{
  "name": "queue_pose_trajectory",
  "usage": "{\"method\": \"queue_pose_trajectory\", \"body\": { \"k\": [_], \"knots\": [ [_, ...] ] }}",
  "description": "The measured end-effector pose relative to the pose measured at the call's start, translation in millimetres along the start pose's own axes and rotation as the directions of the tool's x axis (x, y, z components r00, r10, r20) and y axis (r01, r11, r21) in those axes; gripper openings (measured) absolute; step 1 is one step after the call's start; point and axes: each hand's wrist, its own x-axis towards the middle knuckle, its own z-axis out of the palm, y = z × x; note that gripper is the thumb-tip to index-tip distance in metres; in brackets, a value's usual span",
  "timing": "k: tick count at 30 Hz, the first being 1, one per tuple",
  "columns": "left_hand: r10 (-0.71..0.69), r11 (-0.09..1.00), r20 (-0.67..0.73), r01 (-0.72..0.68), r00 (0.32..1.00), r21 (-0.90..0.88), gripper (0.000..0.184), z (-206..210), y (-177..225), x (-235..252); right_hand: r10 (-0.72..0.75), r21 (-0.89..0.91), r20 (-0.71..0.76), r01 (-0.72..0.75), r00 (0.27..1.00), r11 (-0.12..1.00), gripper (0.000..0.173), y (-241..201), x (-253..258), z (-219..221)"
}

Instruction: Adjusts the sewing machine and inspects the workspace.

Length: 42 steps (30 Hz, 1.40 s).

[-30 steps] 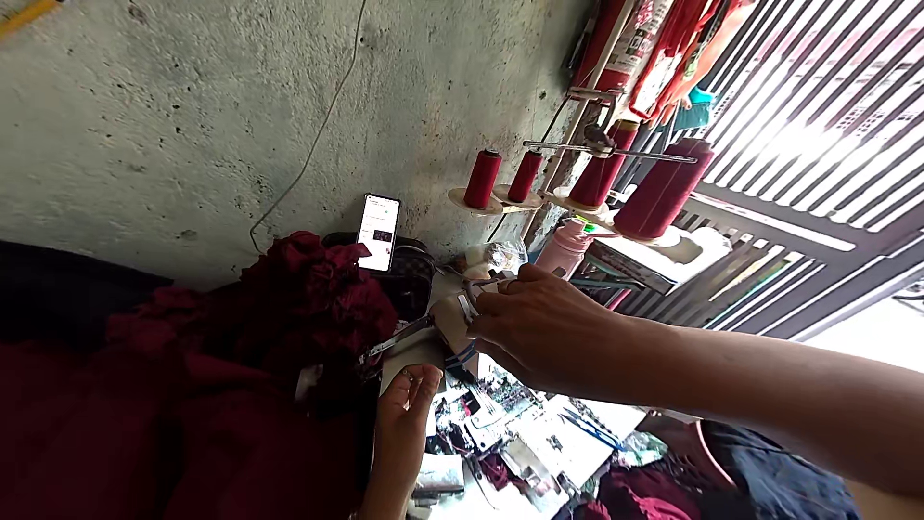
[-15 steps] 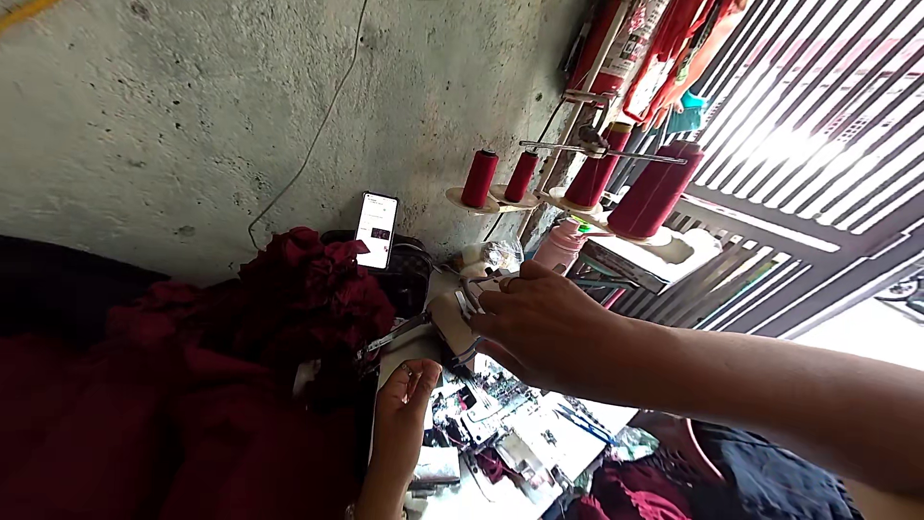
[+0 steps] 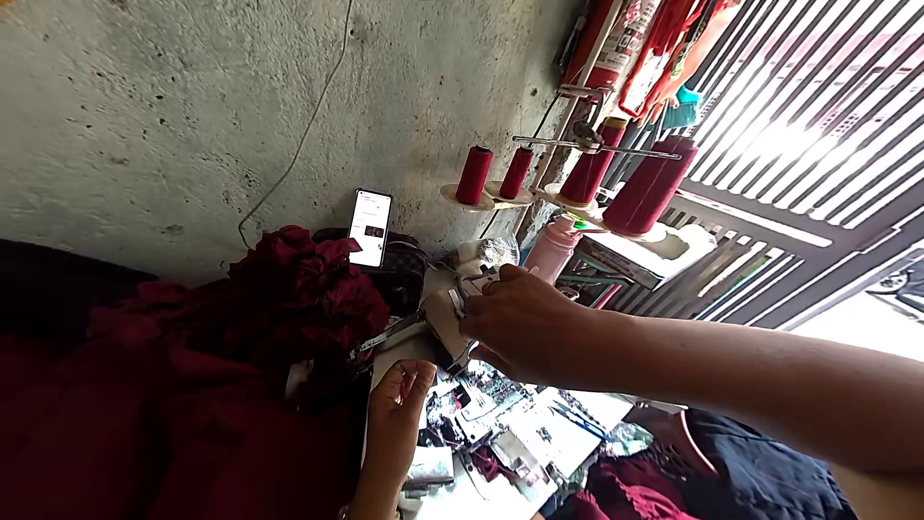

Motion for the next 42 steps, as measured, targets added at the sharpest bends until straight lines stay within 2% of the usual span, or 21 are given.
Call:
{"method": "queue_pose_trajectory", "body": {
  "k": [4,7,11,17,26,38,42],
  "knots": [
    [0.007,1.000,0.002,-0.007,1.000,0.012,0.008,-0.1,-0.9,-0.1,-0.007,0.029,0.025,0.007,1.000,1.000,0.032,-3.0,-0.5,2.3],
    [0.010,1.000,0.002,-0.010,1.000,0.010,0.008,-0.5,-1.8,0.2,-0.008,-0.044,-0.050,0.006,0.999,0.999,0.042,-4.9,0.7,9.9],
    [-0.008,1.000,-0.005,0.008,1.000,-0.003,0.008,0.5,-0.2,-0.1,0.003,-0.013,-0.057,-0.004,0.998,1.000,0.025,-9.8,0.6,6.2],
    [0.001,1.000,-0.003,-0.001,1.000,0.000,0.008,0.2,-1.1,-0.2,-0.016,-0.041,0.030,0.017,0.999,0.999,0.031,-6.5,4.4,1.8],
    [0.007,1.000,0.000,-0.007,1.000,0.008,0.008,-0.2,-0.7,-0.2,-0.045,-0.139,-0.011,0.043,0.999,0.989,0.031,-8.8,9.1,6.0],
    [0.006,1.000,0.001,-0.006,1.000,0.004,0.008,0.4,-0.4,-0.4,-0.065,-0.115,-0.032,0.061,0.997,0.992,0.021,-9.5,9.4,6.8],
    [0.007,0.998,0.002,-0.008,1.000,0.060,0.010,0.9,-0.5,-0.6,-0.058,-0.108,-0.011,0.056,0.998,0.993,0.021,-10.8,10.2,5.0]
  ]
}}
